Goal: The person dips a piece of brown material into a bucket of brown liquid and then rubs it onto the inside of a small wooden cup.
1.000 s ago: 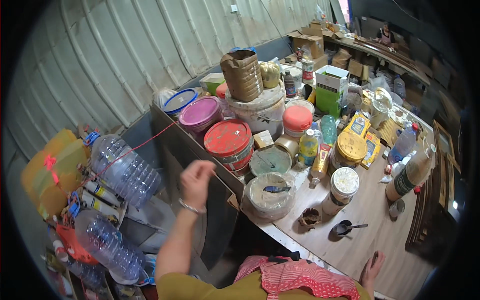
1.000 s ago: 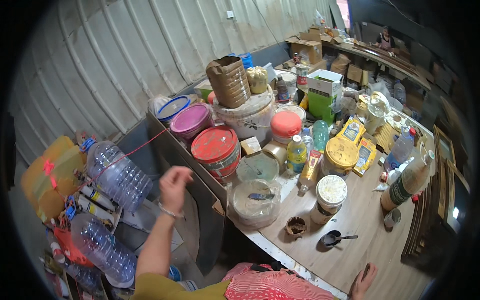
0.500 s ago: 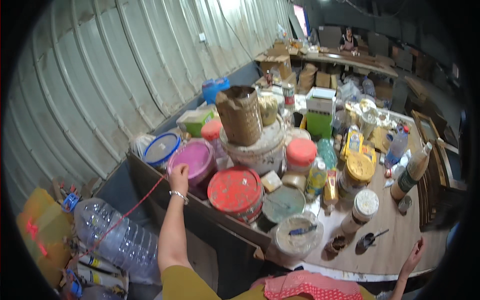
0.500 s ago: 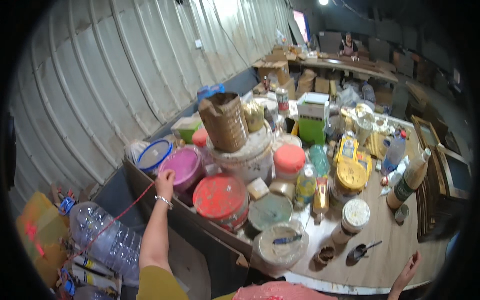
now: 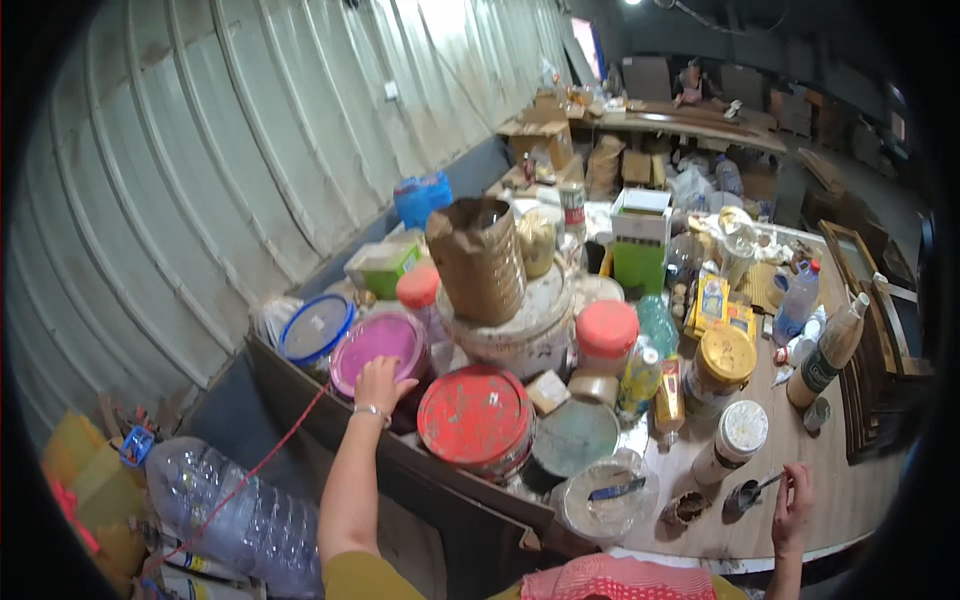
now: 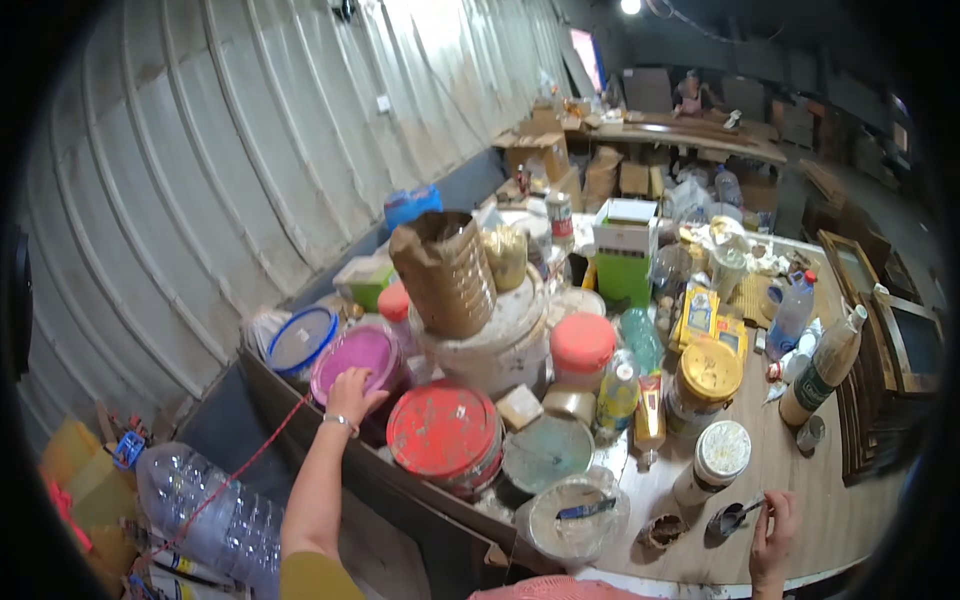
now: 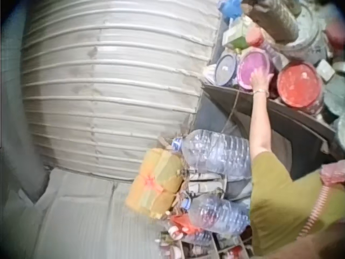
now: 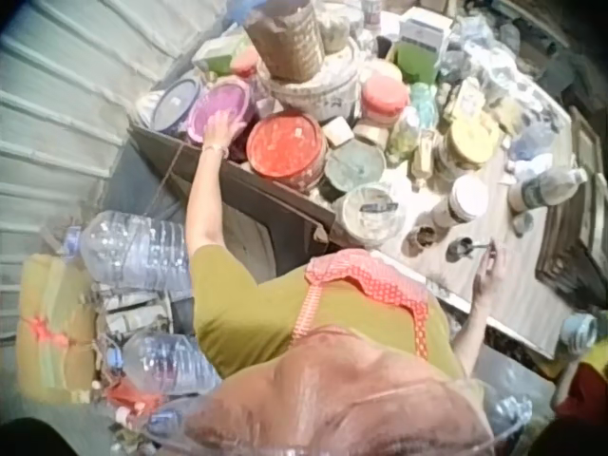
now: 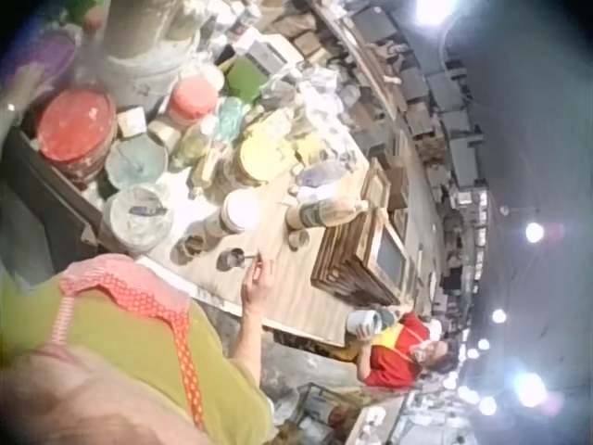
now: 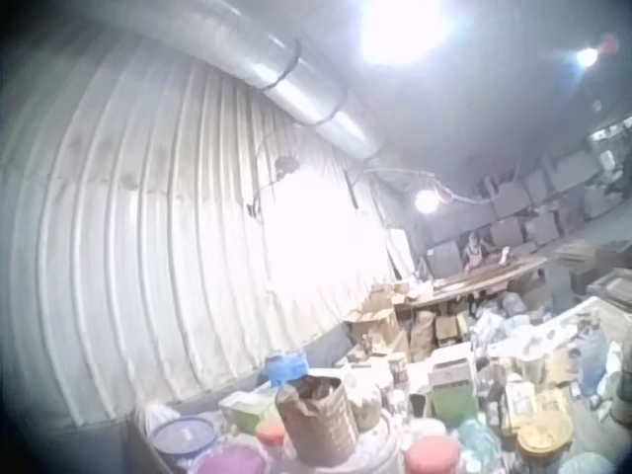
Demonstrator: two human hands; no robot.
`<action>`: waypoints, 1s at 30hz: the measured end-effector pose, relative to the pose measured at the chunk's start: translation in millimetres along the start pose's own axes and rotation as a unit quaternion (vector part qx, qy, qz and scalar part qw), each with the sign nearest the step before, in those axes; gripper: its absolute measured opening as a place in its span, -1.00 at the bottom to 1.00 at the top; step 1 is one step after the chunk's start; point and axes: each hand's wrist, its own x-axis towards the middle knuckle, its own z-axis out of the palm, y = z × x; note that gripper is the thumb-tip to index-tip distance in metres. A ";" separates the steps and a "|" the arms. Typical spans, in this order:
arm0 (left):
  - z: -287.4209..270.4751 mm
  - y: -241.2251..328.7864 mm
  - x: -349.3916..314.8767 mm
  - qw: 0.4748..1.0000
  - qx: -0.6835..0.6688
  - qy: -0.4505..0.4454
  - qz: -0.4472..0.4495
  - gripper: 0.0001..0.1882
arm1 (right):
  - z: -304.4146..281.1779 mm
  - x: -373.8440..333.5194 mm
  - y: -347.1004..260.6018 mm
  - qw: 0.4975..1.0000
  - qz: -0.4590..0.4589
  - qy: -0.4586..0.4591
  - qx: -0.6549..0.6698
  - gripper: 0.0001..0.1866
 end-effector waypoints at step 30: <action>-41.7 -58.6 29.0 0.942 -0.252 0.171 -0.142 -0.73 | 48.5 0.9 -53.9 0.979 0.024 -0.195 0.044 -0.74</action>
